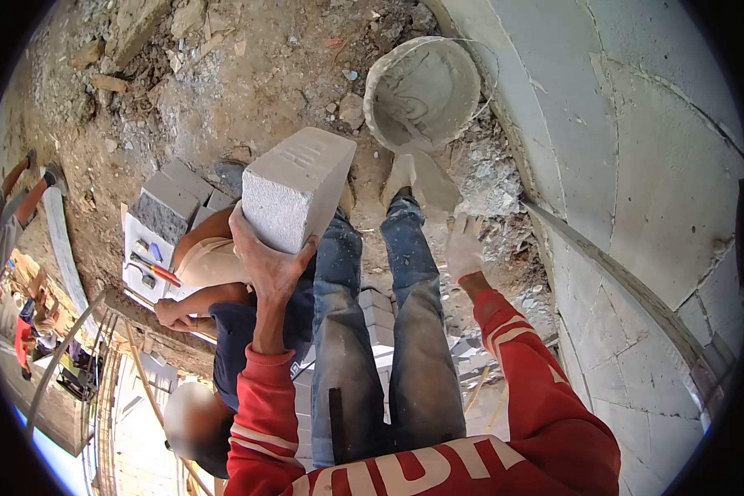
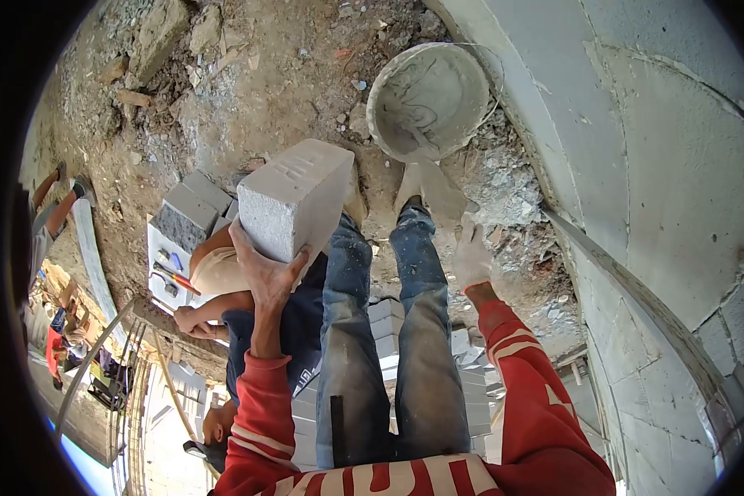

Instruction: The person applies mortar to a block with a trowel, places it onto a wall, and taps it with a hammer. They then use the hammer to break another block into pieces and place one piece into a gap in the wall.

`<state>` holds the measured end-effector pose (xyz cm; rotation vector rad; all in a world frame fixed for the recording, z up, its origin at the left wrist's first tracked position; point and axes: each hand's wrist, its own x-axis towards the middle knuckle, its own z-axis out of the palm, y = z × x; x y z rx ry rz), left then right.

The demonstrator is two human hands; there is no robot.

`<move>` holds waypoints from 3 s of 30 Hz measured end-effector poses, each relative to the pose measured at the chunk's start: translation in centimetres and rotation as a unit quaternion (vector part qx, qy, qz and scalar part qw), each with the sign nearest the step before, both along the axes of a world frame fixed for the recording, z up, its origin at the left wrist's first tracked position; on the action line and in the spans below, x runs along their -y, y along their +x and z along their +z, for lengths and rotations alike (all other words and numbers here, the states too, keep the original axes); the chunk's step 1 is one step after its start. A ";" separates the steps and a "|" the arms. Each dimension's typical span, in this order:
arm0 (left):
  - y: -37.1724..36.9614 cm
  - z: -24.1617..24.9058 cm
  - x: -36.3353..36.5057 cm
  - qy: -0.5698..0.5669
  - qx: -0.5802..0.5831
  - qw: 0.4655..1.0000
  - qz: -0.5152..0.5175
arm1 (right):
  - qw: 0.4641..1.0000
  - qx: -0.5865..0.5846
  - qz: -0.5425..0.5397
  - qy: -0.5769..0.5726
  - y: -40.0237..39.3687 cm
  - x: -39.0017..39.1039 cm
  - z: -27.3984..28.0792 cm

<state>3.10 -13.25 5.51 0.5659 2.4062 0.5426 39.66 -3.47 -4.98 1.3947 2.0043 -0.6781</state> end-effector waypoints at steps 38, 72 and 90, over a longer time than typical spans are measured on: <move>2.7 -0.9 2.3 0.004 -0.020 1.000 0.010 | 0.861 -0.088 0.433 -0.252 -13.7 -16.1 -14.1; -0.4 1.5 -8.9 0.251 0.035 0.950 -0.184 | 0.879 -0.397 -0.018 0.264 -7.4 -3.4 9.5; 0.7 4.9 -11.7 0.245 -0.045 0.953 -0.176 | 0.935 -0.336 -0.061 0.093 -11.8 -7.7 20.7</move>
